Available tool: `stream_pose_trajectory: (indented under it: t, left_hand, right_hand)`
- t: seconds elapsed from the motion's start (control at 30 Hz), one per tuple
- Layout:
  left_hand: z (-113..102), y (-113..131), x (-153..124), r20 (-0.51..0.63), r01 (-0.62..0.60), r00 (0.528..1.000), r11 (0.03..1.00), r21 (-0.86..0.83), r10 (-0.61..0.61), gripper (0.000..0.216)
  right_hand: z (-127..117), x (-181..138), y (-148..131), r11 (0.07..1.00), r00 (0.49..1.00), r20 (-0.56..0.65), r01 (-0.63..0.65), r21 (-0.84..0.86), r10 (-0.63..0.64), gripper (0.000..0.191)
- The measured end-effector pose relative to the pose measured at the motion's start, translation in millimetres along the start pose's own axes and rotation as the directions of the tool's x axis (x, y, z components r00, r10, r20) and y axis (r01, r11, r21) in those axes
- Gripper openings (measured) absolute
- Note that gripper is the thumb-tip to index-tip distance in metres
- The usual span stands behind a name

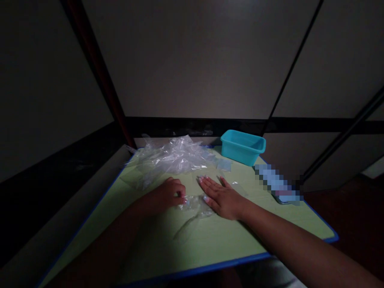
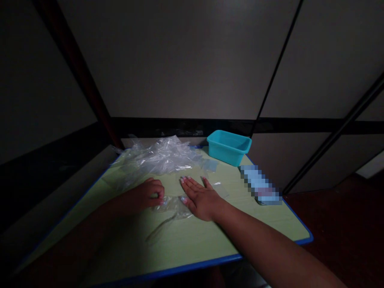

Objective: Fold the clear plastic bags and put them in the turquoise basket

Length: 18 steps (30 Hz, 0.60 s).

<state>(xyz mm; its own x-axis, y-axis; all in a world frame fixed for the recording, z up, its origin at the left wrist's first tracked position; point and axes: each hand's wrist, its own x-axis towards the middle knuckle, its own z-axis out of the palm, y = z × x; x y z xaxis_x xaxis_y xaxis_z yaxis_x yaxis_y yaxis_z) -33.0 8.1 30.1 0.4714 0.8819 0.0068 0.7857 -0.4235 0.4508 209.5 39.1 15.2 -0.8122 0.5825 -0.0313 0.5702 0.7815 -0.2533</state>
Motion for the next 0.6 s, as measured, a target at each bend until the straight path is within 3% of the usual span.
stream_pose_trajectory:
  t: [0.27,0.43,0.5,0.6]
  left_hand:
    - [1.3,-6.3,1.0,-0.005,0.153,0.988,0.987,0.050,-0.153,0.019]
    - [-3.4,7.9,1.3,-0.237,0.265,0.944,0.956,0.130,-0.229,0.024]
    - [-8.8,20.1,-1.3,-0.191,0.249,0.953,0.967,0.056,-0.234,0.029]
    - [-13.6,39.8,-9.2,0.034,0.128,0.991,0.992,-0.025,-0.127,0.031]
  right_hand:
    - [-0.1,0.2,0.2,1.000,1.000,-0.001,0.002,0.000,-0.002,0.059]
    - [-1.3,0.4,-0.2,1.000,1.000,-0.003,0.002,0.002,-0.002,0.060]
    - [-1.0,0.8,0.0,1.000,1.000,-0.002,0.004,-0.001,-0.004,0.060]
    - [0.0,1.6,0.4,1.000,1.000,0.001,-0.001,-0.006,0.001,0.060]
